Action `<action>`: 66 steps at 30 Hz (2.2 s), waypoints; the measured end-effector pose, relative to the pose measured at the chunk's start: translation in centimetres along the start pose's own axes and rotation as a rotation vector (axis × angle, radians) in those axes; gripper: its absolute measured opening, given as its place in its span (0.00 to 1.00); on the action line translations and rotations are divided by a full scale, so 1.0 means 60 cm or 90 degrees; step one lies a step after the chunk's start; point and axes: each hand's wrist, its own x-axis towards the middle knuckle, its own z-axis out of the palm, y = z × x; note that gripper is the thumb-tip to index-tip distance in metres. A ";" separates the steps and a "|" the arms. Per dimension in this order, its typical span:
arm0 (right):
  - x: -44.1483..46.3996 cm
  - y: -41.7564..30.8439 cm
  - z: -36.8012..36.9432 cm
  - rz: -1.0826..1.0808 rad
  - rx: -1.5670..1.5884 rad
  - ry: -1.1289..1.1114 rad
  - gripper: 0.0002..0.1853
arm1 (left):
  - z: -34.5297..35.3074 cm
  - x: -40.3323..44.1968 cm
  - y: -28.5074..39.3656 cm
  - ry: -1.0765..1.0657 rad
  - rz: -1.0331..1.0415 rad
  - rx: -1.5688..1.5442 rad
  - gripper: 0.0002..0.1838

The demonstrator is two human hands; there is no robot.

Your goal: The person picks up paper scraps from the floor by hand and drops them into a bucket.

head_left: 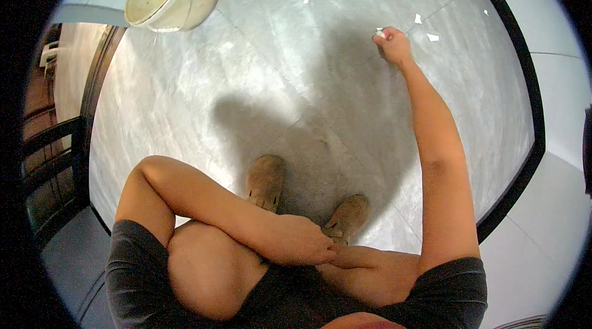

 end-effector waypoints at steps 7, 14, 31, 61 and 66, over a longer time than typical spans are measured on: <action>0.009 0.018 -0.031 0.218 0.668 -0.116 0.15 | 0.009 -0.002 0.002 0.030 0.009 0.013 0.12; 0.006 -0.003 -0.023 0.174 0.556 0.023 0.15 | 0.001 0.000 0.000 -0.004 -0.001 0.008 0.12; 0.051 -0.015 0.017 0.121 -0.090 0.076 0.16 | -0.002 -0.016 -0.015 0.040 0.004 -0.028 0.13; 0.029 -0.057 -0.084 0.056 -0.104 0.058 0.15 | -0.006 0.003 -0.072 -0.007 0.358 -0.097 0.11; 0.031 -0.120 -0.079 0.033 -0.220 -0.055 0.11 | -0.016 0.008 -0.068 0.018 0.319 -0.105 0.14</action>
